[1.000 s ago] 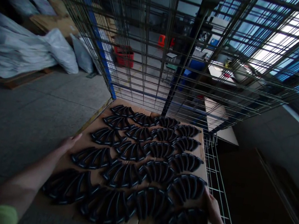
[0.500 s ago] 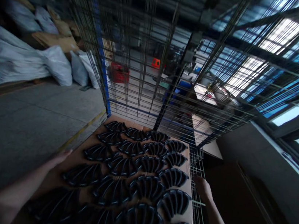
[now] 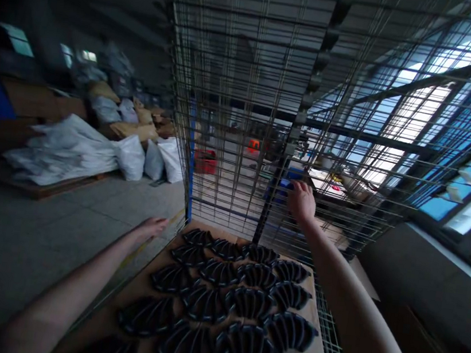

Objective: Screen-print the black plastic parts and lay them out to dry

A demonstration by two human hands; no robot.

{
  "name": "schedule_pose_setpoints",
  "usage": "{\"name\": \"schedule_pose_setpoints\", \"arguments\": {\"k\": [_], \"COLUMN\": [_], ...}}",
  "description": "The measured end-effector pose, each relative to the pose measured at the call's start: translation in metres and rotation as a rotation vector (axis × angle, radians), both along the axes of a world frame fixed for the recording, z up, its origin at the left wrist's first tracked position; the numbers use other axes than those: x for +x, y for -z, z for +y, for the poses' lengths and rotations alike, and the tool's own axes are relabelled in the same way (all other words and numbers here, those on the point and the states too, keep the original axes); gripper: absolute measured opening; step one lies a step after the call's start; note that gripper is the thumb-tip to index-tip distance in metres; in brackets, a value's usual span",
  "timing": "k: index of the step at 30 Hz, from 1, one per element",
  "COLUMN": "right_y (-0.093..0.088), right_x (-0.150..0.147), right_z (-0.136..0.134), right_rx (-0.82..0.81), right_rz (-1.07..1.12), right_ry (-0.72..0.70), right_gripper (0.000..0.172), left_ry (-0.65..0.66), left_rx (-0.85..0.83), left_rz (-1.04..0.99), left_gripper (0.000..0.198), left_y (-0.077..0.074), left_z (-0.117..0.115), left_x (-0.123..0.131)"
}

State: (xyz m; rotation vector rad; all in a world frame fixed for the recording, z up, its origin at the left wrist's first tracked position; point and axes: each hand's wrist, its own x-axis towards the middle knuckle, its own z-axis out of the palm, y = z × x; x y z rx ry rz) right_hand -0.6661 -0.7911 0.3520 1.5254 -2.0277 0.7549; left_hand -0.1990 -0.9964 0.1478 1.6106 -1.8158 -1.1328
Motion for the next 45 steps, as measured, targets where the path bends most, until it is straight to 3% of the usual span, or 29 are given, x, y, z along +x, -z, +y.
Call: {"name": "schedule_pose_setpoints", "arguments": {"k": [3, 7, 12, 16, 19, 21, 24, 28, 30, 32, 35, 40, 45], "right_y": [-0.041, -0.076, -0.092, -0.093, -0.090, -0.083, -0.065, -0.021, 0.009, 0.044, 0.100, 0.184, 0.240], "right_x": [-0.004, -0.025, -0.022, 0.011, 0.028, 0.035, 0.051, 0.087, 0.105, 0.121, 0.144, 0.182, 0.207], "right_z": [-0.016, -0.031, -0.027, 0.004, 0.031, 0.051, 0.087, 0.146, 0.178, 0.208, 0.250, 0.302, 0.326], "right_rx": [-0.031, -0.051, 0.014, 0.005, -0.025, -0.074, -0.096, -0.034, -0.019, -0.003, 0.046, 0.204, 0.378], "right_rz": [0.069, 0.109, 0.118, 0.162, 0.159, 0.139, 0.071, 0.007, 0.003, -0.004, -0.044, -0.183, -0.318], "right_ry": [0.044, 0.069, 0.120, 0.137, 0.118, 0.116, 0.109, 0.050, -0.024, -0.110, -0.200, -0.249, -0.230], "right_gripper": [0.059, 0.072, 0.076, 0.062, 0.049, 0.034, 0.016, 0.021, 0.025, 0.028, 0.025, 0.018, 0.014], "left_ry": [0.048, 0.129, 0.174, 0.174, 0.165, 0.147, 0.137, 0.139, 0.168, 0.249, 0.368, 0.454, 0.800], "left_rx": [-0.011, 0.007, 0.028, -0.037, -0.095, -0.224, -0.640, -1.199, -1.409, -1.513, -1.447, -1.318, -1.151], "left_rz": [0.087, 0.179, 0.181, 0.179, 0.186, 0.224, 0.305, 0.200, 0.099, 0.027, -0.053, -0.087, -0.237], "left_gripper": [0.059, 0.077, 0.082, 0.060, 0.043, 0.040, 0.047, 0.046, 0.035, 0.026, 0.026, 0.022, 0.017], "left_y": [-0.020, -0.038, -0.056, -0.068, -0.076, -0.083, -0.103, -0.132, -0.135, -0.126, -0.094, -0.024, 0.054], "left_z": [-0.005, -0.004, 0.013, 0.030, 0.040, 0.049, 0.078, 0.145, 0.182, 0.216, 0.257, 0.315, 0.384], "left_x": [0.000, 0.003, 0.009, 0.002, -0.010, -0.019, -0.027, -0.021, -0.015, -0.012, -0.010, 0.002, 0.016]}}
